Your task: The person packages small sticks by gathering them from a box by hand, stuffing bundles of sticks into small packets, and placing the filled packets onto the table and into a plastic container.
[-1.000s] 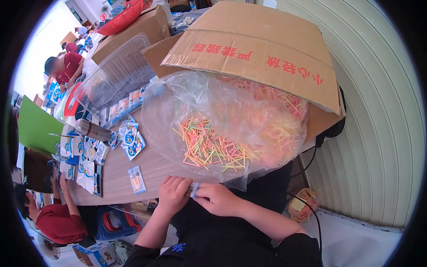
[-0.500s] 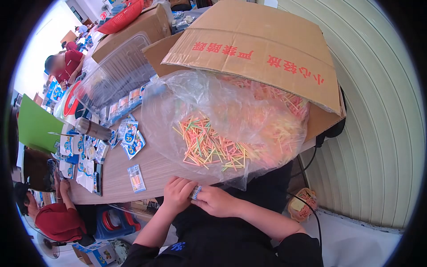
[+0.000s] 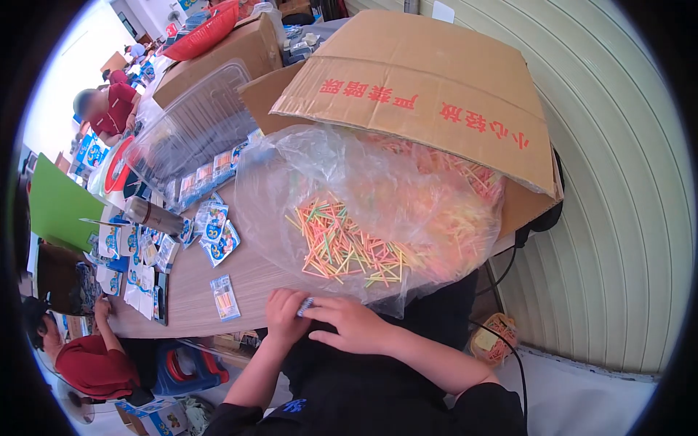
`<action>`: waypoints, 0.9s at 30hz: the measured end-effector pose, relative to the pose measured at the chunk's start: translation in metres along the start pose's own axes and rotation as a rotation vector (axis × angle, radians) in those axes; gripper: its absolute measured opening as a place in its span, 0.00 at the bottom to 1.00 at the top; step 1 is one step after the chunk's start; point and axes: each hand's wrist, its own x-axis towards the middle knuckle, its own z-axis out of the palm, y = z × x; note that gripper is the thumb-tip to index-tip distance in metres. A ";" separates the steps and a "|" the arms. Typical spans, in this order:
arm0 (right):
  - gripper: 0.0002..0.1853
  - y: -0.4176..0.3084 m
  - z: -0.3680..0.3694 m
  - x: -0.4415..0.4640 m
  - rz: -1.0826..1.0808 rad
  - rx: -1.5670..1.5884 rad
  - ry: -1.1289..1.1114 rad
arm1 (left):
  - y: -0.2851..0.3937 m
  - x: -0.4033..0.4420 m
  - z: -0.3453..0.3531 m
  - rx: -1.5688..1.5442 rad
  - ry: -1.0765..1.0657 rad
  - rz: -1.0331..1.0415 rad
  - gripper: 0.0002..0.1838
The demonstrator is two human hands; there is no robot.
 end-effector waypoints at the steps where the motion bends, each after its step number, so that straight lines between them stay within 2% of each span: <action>1: 0.18 -0.002 -0.005 0.001 -0.004 0.027 0.022 | -0.004 -0.001 0.000 -0.011 0.027 -0.041 0.16; 4: 0.18 -0.001 -0.022 0.009 -0.015 0.081 0.058 | -0.012 -0.006 0.000 -0.027 0.085 -0.130 0.15; 7: 0.14 0.016 -0.043 0.033 0.093 -0.094 0.289 | -0.018 -0.009 0.002 -0.111 0.190 -0.344 0.13; 10: 0.15 0.042 -0.066 0.078 0.223 -0.435 0.415 | -0.020 -0.011 0.004 -0.127 0.218 -0.345 0.12; 11: 0.15 0.050 -0.069 0.087 0.224 -0.434 0.424 | -0.019 -0.012 0.003 -0.138 0.225 -0.347 0.11; 13: 0.16 0.060 -0.077 0.104 0.401 -0.630 0.352 | -0.020 -0.010 0.004 -0.140 0.229 -0.318 0.11; 14: 0.16 0.061 -0.080 0.109 0.397 -0.631 0.350 | -0.019 -0.011 0.003 -0.141 0.234 -0.303 0.11; 17: 0.16 0.069 -0.094 0.117 0.566 -0.590 0.399 | -0.021 -0.011 0.003 -0.149 0.244 -0.297 0.12; 21: 0.17 0.078 -0.093 0.141 0.663 -0.604 0.332 | -0.021 -0.013 0.004 -0.184 0.227 -0.303 0.15; 25: 0.17 0.049 -0.079 0.152 0.556 -0.551 0.296 | -0.022 -0.009 0.004 -0.218 0.218 -0.290 0.14; 27: 0.17 0.061 -0.074 0.155 0.583 -0.526 0.319 | -0.021 -0.009 0.002 -0.214 0.207 -0.280 0.12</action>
